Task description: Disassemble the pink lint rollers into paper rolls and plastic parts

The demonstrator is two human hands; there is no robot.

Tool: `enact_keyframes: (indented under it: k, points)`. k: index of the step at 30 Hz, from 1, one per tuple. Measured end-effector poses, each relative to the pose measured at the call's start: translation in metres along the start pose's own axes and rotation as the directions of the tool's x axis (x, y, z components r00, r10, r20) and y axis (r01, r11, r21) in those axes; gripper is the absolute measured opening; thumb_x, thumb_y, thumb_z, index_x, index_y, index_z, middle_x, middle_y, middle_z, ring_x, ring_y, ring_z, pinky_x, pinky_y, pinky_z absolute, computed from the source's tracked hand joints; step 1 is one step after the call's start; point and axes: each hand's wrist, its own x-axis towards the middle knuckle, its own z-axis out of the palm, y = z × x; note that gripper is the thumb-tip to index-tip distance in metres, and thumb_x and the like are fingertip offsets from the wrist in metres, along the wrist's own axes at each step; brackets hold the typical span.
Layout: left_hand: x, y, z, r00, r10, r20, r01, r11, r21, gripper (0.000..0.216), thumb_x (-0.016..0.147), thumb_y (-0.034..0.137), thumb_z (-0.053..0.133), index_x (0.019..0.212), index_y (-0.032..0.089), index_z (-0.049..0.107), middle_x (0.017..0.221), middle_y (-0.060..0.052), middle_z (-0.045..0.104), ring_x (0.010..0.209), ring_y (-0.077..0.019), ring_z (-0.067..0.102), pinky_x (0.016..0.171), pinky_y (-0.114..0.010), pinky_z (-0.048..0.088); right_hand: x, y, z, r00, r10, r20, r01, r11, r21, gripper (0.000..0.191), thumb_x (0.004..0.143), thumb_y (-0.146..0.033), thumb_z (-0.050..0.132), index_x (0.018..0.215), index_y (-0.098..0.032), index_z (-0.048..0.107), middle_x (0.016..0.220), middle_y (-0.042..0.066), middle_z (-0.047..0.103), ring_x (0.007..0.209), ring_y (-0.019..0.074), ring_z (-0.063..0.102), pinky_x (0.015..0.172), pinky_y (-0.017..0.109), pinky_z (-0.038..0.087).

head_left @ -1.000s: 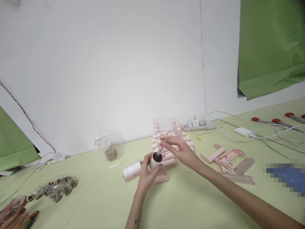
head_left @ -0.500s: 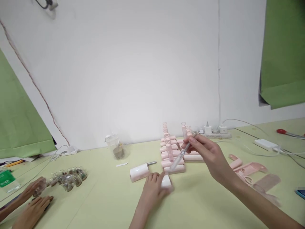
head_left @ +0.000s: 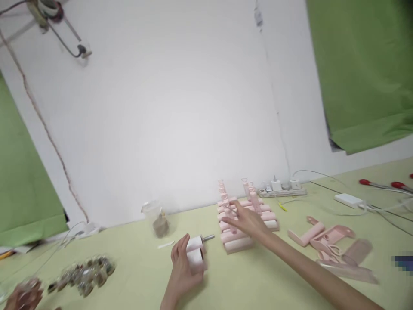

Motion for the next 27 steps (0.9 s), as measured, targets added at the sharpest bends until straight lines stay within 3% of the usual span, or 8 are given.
enact_keyframes:
  k: [4,7,10,13,16,19,22,27]
  points:
    - [0.005,0.039,0.005,0.999,0.020,-0.046,-0.032,0.961,-0.276,0.062,0.075,0.032,0.045,0.128,0.018,0.016,0.135,-0.012,0.024,0.127,-0.0240,0.020,0.105,-0.044,0.021,-0.003,0.000,0.006,0.998,-0.057,0.027,0.056,0.998,0.033,0.022,0.086,-0.031,0.044,0.104,-0.019,0.042,0.070,0.000,0.054,0.068,0.0177,0.053,0.053,0.019,0.025]
    - [0.018,0.075,0.000,0.988,0.045,0.145,0.024,0.897,-0.442,0.062,0.074,0.034,0.048,0.128,0.020,0.021,0.137,-0.009,0.024,0.128,-0.0225,0.020,0.106,-0.042,0.019,-0.025,-0.001,-0.009,0.970,-0.191,0.150,0.181,0.981,0.077,0.023,0.084,-0.028,0.047,0.104,-0.020,0.041,0.075,-0.001,0.054,0.066,0.0140,0.052,0.055,0.018,0.030]
    - [0.027,0.105,0.000,0.936,0.162,0.313,0.035,0.842,-0.539,0.058,0.068,0.023,0.053,0.123,0.023,0.034,0.128,-0.006,0.039,0.120,-0.0211,0.034,0.104,-0.036,0.025,-0.056,0.001,-0.022,0.914,-0.313,0.258,0.254,0.938,0.238,0.021,0.088,-0.032,0.042,0.106,-0.022,0.041,0.082,-0.001,0.053,0.071,0.0122,0.051,0.059,0.017,0.035]
    - [0.021,0.122,0.012,0.916,0.218,0.337,0.054,0.765,-0.641,0.026,0.070,0.023,0.052,0.096,0.020,0.050,0.093,-0.002,0.055,0.089,-0.0155,0.050,0.083,-0.026,0.038,-0.084,0.013,-0.027,0.909,-0.296,0.292,0.129,0.869,0.479,0.026,0.088,-0.037,0.044,0.108,-0.022,0.037,0.088,0.000,0.047,0.065,0.0095,0.046,0.058,0.017,0.034]
    - [0.007,0.125,0.027,0.927,0.114,0.356,0.188,0.681,-0.708,0.008,0.077,0.025,0.045,0.080,0.019,0.041,0.064,0.005,0.037,0.059,-0.0077,0.037,0.058,-0.018,0.033,-0.101,0.031,-0.025,0.903,-0.189,0.386,-0.112,0.764,0.635,0.023,0.088,-0.041,0.043,0.096,-0.020,0.036,0.080,-0.002,0.041,0.048,0.0043,0.030,0.049,0.016,0.027]
    - [-0.001,0.121,0.031,0.924,0.048,0.379,0.270,0.620,-0.737,0.006,0.079,0.023,0.041,0.079,0.020,0.035,0.063,0.006,0.026,0.056,-0.0066,0.028,0.054,-0.017,0.028,-0.108,0.043,-0.021,0.889,-0.142,0.435,-0.218,0.704,0.676,0.030,0.090,-0.045,0.036,0.082,-0.017,0.039,0.071,-0.003,0.038,0.049,0.0046,0.029,0.049,0.016,0.026]
    - [-0.002,0.123,0.021,0.909,0.063,0.413,0.256,0.698,-0.668,0.005,0.076,0.019,0.041,0.079,0.020,0.038,0.062,0.006,0.027,0.057,-0.0069,0.028,0.053,-0.017,0.025,-0.110,0.044,-0.021,0.908,-0.136,0.396,-0.148,0.781,0.607,0.034,0.090,-0.049,0.035,0.090,-0.017,0.048,0.074,-0.001,0.043,0.057,0.0081,0.039,0.055,0.018,0.032]
    - [-0.002,0.148,0.003,0.800,0.131,0.585,0.162,0.892,-0.422,0.014,0.066,0.014,0.045,0.077,0.020,0.049,0.058,0.007,0.040,0.055,-0.0062,0.037,0.051,-0.016,0.023,-0.122,0.029,-0.030,0.928,-0.145,0.342,-0.043,0.871,0.488,0.030,0.086,-0.043,0.045,0.105,-0.020,0.047,0.084,0.002,0.050,0.074,0.0138,0.046,0.064,0.019,0.036]
